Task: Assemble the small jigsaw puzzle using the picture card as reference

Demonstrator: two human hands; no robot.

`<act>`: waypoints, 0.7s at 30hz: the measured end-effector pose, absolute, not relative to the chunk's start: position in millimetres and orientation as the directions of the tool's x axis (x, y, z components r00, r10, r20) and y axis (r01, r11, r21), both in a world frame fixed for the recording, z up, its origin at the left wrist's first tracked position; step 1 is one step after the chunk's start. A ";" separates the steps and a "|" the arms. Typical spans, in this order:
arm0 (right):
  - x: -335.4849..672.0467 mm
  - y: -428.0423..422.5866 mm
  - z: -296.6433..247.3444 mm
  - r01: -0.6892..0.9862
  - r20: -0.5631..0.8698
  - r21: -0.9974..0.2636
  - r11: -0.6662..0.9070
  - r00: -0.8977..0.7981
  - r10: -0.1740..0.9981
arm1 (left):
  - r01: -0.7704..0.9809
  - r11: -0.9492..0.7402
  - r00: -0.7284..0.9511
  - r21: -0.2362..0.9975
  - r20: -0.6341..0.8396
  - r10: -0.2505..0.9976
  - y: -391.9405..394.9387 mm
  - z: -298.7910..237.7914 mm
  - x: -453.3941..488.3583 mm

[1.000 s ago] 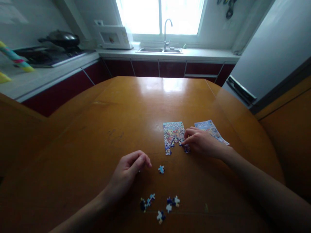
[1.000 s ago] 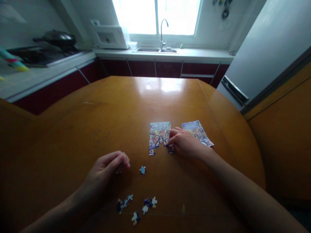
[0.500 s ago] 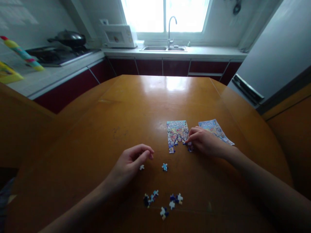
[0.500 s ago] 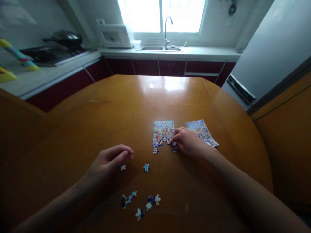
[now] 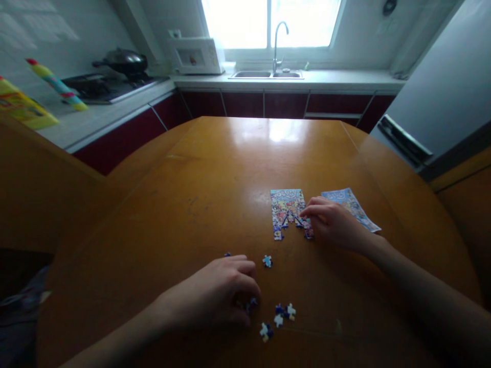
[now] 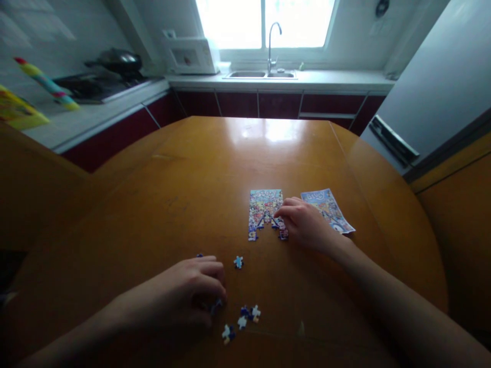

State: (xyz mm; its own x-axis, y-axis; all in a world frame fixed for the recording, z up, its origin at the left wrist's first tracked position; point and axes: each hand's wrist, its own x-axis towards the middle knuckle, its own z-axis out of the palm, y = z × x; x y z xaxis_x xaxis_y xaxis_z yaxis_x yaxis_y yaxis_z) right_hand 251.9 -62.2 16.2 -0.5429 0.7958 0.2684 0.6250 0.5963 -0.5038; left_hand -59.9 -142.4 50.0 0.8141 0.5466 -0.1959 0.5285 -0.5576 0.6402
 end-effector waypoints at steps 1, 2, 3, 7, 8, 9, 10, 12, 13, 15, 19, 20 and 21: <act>251.4 -62.6 16.7 0.625 0.279 -0.500 0.600 -0.539 0.795 | 0.533 -0.562 0.814 0.632 -0.201 0.546 -143.0 50.2 -59.2; 250.9 -63.1 17.0 0.626 0.286 -0.495 0.602 -0.537 0.793 | 0.538 -0.564 0.812 0.626 -0.206 0.546 -143.6 50.3 -58.6; 250.4 -63.6 17.2 0.627 0.290 -0.491 0.605 -0.538 0.792 | 0.542 -0.565 0.811 0.622 -0.210 0.546 -144.2 50.3 -58.1; 249.4 -65.1 17.6 0.627 0.297 -0.477 0.616 -0.545 0.784 | 0.559 -0.561 0.803 0.610 -0.230 0.550 -147.3 50.2 -56.8; 249.2 -65.2 17.8 0.629 0.299 -0.476 0.615 -0.541 0.786 | 0.565 -0.554 0.798 0.612 -0.233 0.556 -148.1 50.6 -56.5; 249.2 -65.3 18.0 0.632 0.303 -0.476 0.612 -0.535 0.789 | 0.571 -0.543 0.792 0.616 -0.237 0.563 -148.7 51.4 -56.3; 249.1 -65.3 18.4 0.635 0.307 -0.477 0.608 -0.527 0.792 | 0.578 -0.530 0.784 0.620 -0.241 0.572 -149.1 52.4 -56.0; 248.8 -65.4 19.1 0.639 0.313 -0.483 0.599 -0.513 0.800 | 0.595 -0.504 0.766 0.626 -0.253 0.591 -148.7 55.0 -55.6; 248.6 -65.5 19.4 0.639 0.317 -0.487 0.596 -0.506 0.802 | 0.607 -0.491 0.755 0.625 -0.261 0.601 -148.0 55.9 -55.5; 248.1 -65.9 19.8 0.643 0.324 -0.489 0.590 -0.494 0.807 | 0.630 -0.471 0.731 0.617 -0.267 0.628 -145.4 55.5 -55.7; 247.5 -66.2 18.7 0.652 0.323 -0.488 0.580 -0.483 0.814 | 0.644 -0.438 0.680 0.627 -0.207 0.704 -137.7 42.0 -59.1; 247.6 -66.1 18.2 0.653 0.320 -0.488 0.579 -0.483 0.815 | 0.637 -0.435 0.669 0.636 -0.176 0.722 -135.7 37.0 -60.2; 247.7 -65.9 17.6 0.653 0.320 -0.487 0.580 -0.485 0.814 | 0.628 -0.437 0.656 0.644 -0.135 0.743 -133.8 32.0 -61.4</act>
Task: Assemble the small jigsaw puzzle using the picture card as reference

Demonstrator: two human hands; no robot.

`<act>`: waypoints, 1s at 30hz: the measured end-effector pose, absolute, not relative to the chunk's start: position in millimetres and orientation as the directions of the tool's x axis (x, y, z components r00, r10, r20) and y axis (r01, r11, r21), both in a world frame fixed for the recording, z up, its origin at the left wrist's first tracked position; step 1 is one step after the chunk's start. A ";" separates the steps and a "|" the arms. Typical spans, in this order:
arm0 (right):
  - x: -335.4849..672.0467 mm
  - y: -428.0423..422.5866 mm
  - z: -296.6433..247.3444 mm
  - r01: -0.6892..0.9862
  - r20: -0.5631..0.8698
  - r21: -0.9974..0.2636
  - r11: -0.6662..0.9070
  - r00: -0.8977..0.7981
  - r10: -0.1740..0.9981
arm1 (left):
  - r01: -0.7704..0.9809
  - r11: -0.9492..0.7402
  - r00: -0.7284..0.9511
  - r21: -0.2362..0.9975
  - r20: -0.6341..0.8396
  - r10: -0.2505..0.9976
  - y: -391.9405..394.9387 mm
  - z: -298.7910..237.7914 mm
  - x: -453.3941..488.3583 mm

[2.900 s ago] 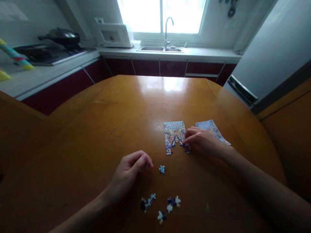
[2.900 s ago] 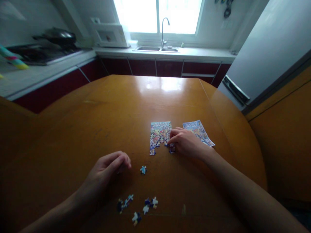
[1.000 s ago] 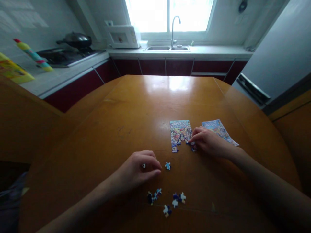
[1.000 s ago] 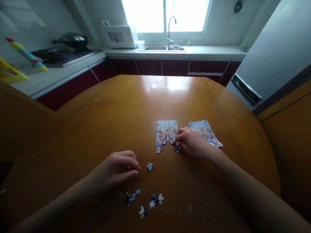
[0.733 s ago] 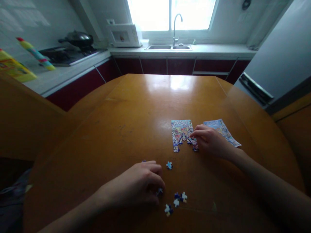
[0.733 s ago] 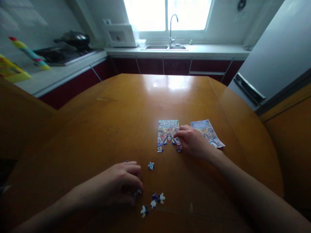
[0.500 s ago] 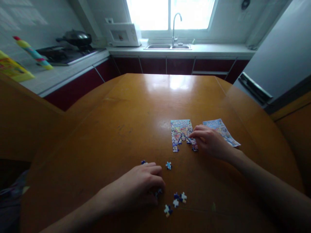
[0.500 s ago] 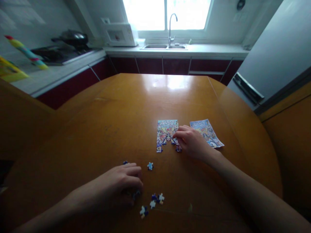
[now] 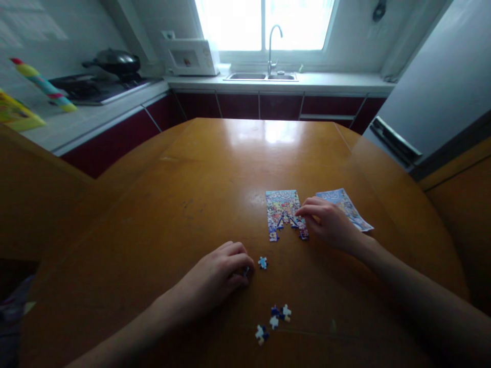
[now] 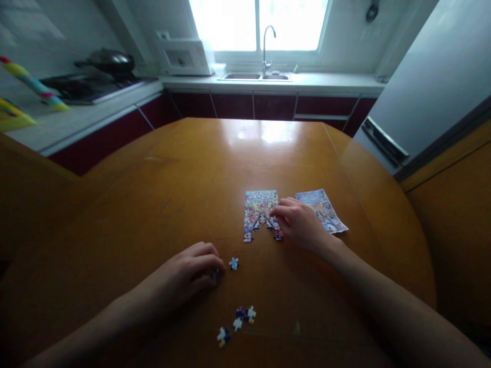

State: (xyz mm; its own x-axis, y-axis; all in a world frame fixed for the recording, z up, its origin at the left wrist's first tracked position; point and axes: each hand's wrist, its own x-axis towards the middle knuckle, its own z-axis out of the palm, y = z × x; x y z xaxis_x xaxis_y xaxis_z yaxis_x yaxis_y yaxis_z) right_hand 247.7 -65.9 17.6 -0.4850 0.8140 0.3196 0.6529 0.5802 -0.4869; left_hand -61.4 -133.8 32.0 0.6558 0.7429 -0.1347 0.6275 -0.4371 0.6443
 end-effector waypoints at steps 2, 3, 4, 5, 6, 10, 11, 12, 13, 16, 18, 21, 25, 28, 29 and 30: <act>247.9 -65.6 16.8 0.652 0.322 -0.485 0.583 -0.487 0.812 | 0.617 -0.439 0.621 0.653 -0.060 0.782 -130.6 23.8 -63.0; 248.0 -65.6 16.6 0.651 0.324 -0.484 0.584 -0.487 0.811 | 0.614 -0.442 0.603 0.654 -0.028 0.797 -129.2 21.0 -63.5; 247.9 -65.5 16.7 0.651 0.325 -0.483 0.585 -0.488 0.810 | 0.615 -0.444 0.588 0.652 -0.003 0.809 -128.1 19.1 -63.7; 247.8 -65.6 16.8 0.650 0.326 -0.482 0.587 -0.489 0.809 | 0.617 -0.449 0.577 0.646 0.016 0.817 -127.4 18.1 -63.7; 247.6 -65.7 17.0 0.648 0.327 -0.481 0.591 -0.493 0.807 | 0.620 -0.458 0.575 0.637 0.029 0.818 -126.9 17.7 -63.4; 246.5 -66.6 17.2 0.641 0.332 -0.480 0.599 -0.499 0.800 | 0.637 -0.495 0.597 0.591 0.028 0.802 -128.4 19.0 -61.4; 246.3 -66.8 16.9 0.641 0.332 -0.481 0.599 -0.499 0.801 | 0.639 -0.499 0.602 0.585 0.024 0.798 -129.1 19.2 -60.7; 246.1 -67.0 16.4 0.639 0.331 -0.483 0.598 -0.500 0.801 | 0.640 -0.500 0.603 0.583 0.021 0.797 -129.9 19.2 -60.1; 245.9 -67.2 15.8 0.637 0.329 -0.485 0.599 -0.502 0.800 | 0.640 -0.499 0.604 0.584 0.020 0.797 -130.5 19.0 -59.5; 245.7 -67.4 14.2 0.634 0.317 -0.491 0.598 -0.509 0.800 | 0.637 -0.491 0.603 0.594 0.013 0.798 -131.0 17.7 -58.2; 245.5 -67.5 14.0 0.635 0.309 -0.490 0.598 -0.515 0.800 | 0.634 -0.483 0.602 0.604 0.008 0.799 -130.6 17.2 -57.9; 244.8 -68.0 14.7 0.627 0.311 -0.486 0.609 -0.527 0.791 | 0.627 -0.481 0.605 0.613 0.007 0.796 -130.0 17.9 -57.7; 242.1 -71.1 16.3 0.618 0.332 -0.491 0.614 -0.519 0.788 | 0.600 -0.485 0.597 0.636 0.048 0.801 -130.7 20.0 -57.0; 237.9 -75.7 17.0 0.601 0.371 -0.501 0.623 -0.501 0.781 | 0.571 -0.437 0.519 0.695 0.107 0.848 -131.0 19.5 -57.7; 236.2 -77.6 17.1 0.592 0.387 -0.506 0.627 -0.494 0.779 | 0.559 -0.422 0.487 0.714 0.129 0.864 -130.9 18.8 -58.2; 234.5 -79.6 17.1 0.585 0.401 -0.511 0.629 -0.485 0.777 | 0.542 -0.415 0.460 0.731 0.155 0.874 -130.5 18.1 -58.7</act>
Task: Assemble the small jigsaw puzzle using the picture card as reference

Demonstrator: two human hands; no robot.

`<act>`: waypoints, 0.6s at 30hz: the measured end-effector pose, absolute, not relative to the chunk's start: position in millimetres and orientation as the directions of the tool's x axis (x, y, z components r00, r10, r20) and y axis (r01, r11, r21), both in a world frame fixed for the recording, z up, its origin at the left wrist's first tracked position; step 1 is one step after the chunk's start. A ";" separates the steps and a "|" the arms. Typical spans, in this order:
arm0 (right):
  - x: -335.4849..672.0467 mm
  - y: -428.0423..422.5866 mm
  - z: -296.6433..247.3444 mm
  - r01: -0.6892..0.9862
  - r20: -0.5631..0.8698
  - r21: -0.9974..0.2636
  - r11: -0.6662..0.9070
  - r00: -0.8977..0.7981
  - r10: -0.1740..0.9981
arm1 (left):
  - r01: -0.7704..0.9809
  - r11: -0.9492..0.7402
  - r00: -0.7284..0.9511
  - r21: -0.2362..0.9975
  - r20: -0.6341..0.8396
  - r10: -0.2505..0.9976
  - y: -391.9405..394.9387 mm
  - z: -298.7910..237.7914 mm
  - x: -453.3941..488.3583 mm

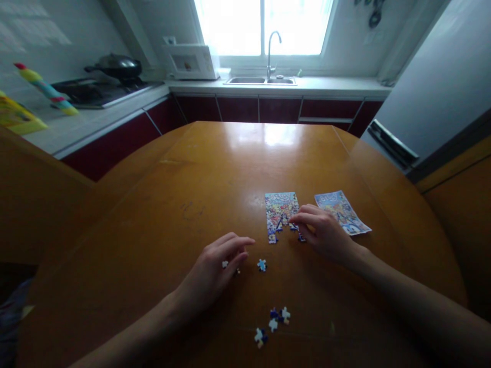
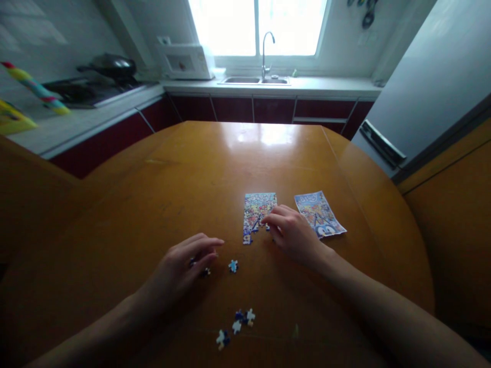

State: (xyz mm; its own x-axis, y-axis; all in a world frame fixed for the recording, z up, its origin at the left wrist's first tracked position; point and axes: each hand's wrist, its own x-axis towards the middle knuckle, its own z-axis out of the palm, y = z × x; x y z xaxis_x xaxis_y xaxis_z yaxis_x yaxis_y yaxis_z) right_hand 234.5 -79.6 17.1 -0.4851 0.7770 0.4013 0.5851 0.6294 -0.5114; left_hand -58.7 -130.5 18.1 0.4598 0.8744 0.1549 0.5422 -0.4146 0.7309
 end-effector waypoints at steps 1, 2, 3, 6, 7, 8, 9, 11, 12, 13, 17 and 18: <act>232.6 -81.6 17.1 0.578 0.414 -0.518 0.631 -0.477 0.776 | 0.520 -0.415 0.440 0.746 0.182 0.879 -130.1 17.4 -59.1; 230.6 -83.8 17.0 0.570 0.422 -0.524 0.633 -0.471 0.774 | 0.495 -0.420 0.425 0.761 0.210 0.881 -129.7 16.7 -59.3; 228.4 -86.2 16.9 0.563 0.430 -0.530 0.634 -0.465 0.774 | 0.468 -0.422 0.411 0.776 0.231 0.882 -129.3 16.4 -59.1; 219.5 -95.4 16.8 0.523 0.467 -0.548 0.652 -0.455 0.758 | 0.420 -0.373 0.340 0.827 0.238 0.910 -129.0 17.6 -56.0; 215.6 -99.3 16.9 0.499 0.492 -0.552 0.669 -0.453 0.744 | 0.412 -0.334 0.304 0.847 0.218 0.927 -129.1 18.9 -54.1; 211.4 -103.5 16.9 0.467 0.522 -0.554 0.689 -0.450 0.725 | 0.402 -0.285 0.262 0.870 0.189 0.946 -129.2 20.8 -51.8; 207.1 -107.8 17.0 0.441 0.542 -0.554 0.706 -0.453 0.708 | 0.387 -0.232 0.227 0.892 0.151 0.962 -129.1 23.2 -49.3; 198.8 -116.1 17.1 0.391 0.588 -0.539 0.746 -0.459 0.666 | 0.346 -0.131 0.193 0.929 0.067 0.979 -128.1 29.4 -43.2; 195.4 -119.7 17.2 0.374 0.604 -0.527 0.764 -0.468 0.645 | 0.325 -0.094 0.197 0.941 0.030 0.980 -127.2 32.8 -39.8; 192.7 -122.5 17.2 0.357 0.620 -0.510 0.782 -0.477 0.623 | 0.307 -0.069 0.216 0.949 0.001 0.976 -125.9 36.2 -36.2; 190.0 -125.7 17.5 0.299 0.699 -0.466 0.833 -0.453 0.554 | 0.251 -0.048 0.327 0.967 -0.038 0.944 -117.5 45.5 -20.0; 191.0 -124.5 17.9 0.290 0.718 -0.464 0.837 -0.431 0.547 | 0.239 -0.047 0.345 0.970 -0.039 0.938 -114.7 46.3 -16.0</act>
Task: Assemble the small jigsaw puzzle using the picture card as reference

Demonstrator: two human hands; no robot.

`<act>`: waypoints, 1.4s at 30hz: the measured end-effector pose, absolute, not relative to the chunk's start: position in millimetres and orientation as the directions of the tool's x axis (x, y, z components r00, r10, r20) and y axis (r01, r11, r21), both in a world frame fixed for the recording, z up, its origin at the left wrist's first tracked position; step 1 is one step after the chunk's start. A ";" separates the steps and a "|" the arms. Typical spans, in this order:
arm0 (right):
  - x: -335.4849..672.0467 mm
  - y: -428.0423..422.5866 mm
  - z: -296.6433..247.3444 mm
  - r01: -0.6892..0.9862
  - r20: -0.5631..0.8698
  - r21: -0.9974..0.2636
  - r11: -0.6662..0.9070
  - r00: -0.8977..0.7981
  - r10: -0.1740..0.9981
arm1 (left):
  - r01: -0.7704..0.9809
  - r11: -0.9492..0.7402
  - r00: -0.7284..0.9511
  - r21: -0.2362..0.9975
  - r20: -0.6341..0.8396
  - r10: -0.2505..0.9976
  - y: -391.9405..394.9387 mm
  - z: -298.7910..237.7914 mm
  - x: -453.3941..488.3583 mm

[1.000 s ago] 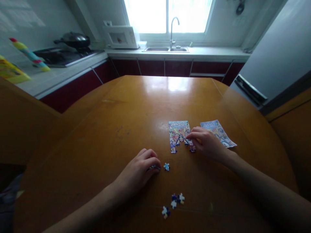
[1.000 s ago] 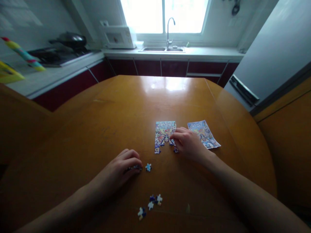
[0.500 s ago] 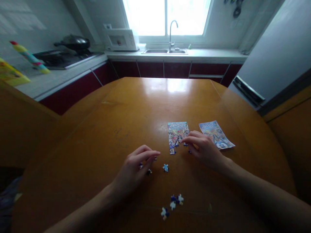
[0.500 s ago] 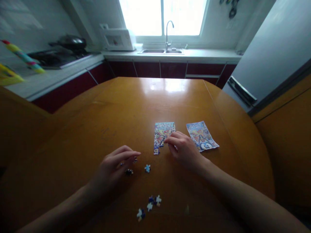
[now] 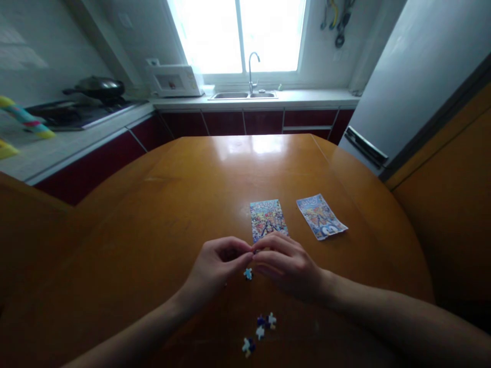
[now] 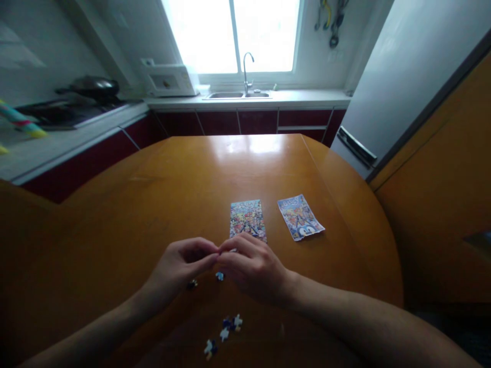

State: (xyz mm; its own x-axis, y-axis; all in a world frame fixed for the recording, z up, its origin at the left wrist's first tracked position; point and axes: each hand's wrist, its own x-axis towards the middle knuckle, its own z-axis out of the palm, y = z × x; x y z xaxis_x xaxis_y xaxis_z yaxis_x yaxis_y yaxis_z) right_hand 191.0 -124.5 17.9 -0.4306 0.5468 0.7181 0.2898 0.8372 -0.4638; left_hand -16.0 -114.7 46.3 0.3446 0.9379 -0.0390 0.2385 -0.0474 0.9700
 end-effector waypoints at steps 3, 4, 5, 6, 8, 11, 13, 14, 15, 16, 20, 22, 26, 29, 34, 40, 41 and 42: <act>196.6 -117.5 21.0 0.279 0.761 -0.452 0.847 -0.374 0.530 | 0.212 -0.050 0.365 0.976 -0.031 0.930 -104.3 46.0 -4.8; 199.3 -114.3 22.5 0.279 0.768 -0.448 0.849 -0.365 0.525 | 0.207 -0.059 0.370 0.977 -0.022 0.929 -99.9 45.5 -1.6; 202.4 -110.5 24.2 0.278 0.772 -0.446 0.851 -0.363 0.523 | 0.204 -0.073 0.378 0.976 -0.010 0.926 -95.1 45.1 1.1; 206.0 -106.3 25.7 0.279 0.772 -0.444 0.851 -0.363 0.522 | 0.205 -0.094 0.389 0.974 0.007 0.921 -89.6 44.6 3.4; 214.7 -96.0 27.5 0.294 0.766 -0.446 0.845 -0.363 0.530 | 0.218 -0.173 0.416 0.960 0.069 0.907 -77.2 42.9 6.3; 229.6 -77.3 24.5 0.360 0.734 -0.450 0.818 -0.373 0.568 | 0.286 -0.440 0.461 0.851 0.280 0.842 -57.2 36.3 6.2; 237.5 -65.9 18.7 0.403 0.692 -0.435 0.805 -0.422 0.585 | 0.331 -0.643 0.536 0.690 0.423 0.730 -46.3 28.8 3.6; 240.1 -61.5 15.2 0.412 0.667 -0.432 0.802 -0.452 0.592 | 0.337 -0.708 0.576 0.621 0.459 0.676 -42.4 24.6 1.8; 241.6 -58.2 11.5 0.415 0.647 -0.430 0.802 -0.478 0.594 | 0.334 -0.755 0.621 0.564 0.470 0.627 -39.6 20.5 -0.2; 242.1 -56.0 7.9 0.414 0.628 -0.428 0.803 -0.503 0.594 | 0.326 -0.789 0.662 0.521 0.470 0.584 -37.8 16.6 -2.2; 239.4 -54.5 -3.1 0.401 0.563 -0.408 0.820 -0.597 0.572 | 0.301 -0.846 0.745 0.439 0.445 0.496 -37.0 5.3 -8.5; 238.5 -54.5 -6.5 0.408 0.529 -0.402 0.820 -0.627 0.572 | 0.303 -0.852 0.758 0.428 0.433 0.487 -37.3 1.9 -9.6; 238.9 -52.9 -10.6 0.424 0.491 -0.407 0.809 -0.646 0.585 | 0.308 -0.861 0.785 0.404 0.403 0.470 -36.1 -1.2 -9.7; 238.4 -52.1 -12.3 0.427 0.486 -0.399 0.811 -0.652 0.582 | 0.316 -0.861 0.801 0.398 0.375 0.468 -35.4 0.0 -9.5; 235.7 -52.5 -13.5 0.438 0.483 -0.393 0.809 -0.650 0.587 | 0.338 -0.849 0.811 0.407 0.332 0.482 -36.9 3.9 -8.9; 235.7 -56.1 -6.7 0.481 0.428 -0.406 0.778 -0.652 0.626 | 0.334 -0.851 0.813 0.404 0.333 0.477 -36.7 3.4 -7.2; 236.0 -57.0 -5.1 0.482 0.415 -0.411 0.774 -0.657 0.630 | 0.330 -0.855 0.812 0.401 0.340 0.474 -36.7 3.1 -7.1; 236.4 -57.8 -3.6 0.484 0.405 -0.418 0.769 -0.659 0.634 | 0.326 -0.859 0.815 0.396 0.343 0.468 -36.7 2.9 -7.1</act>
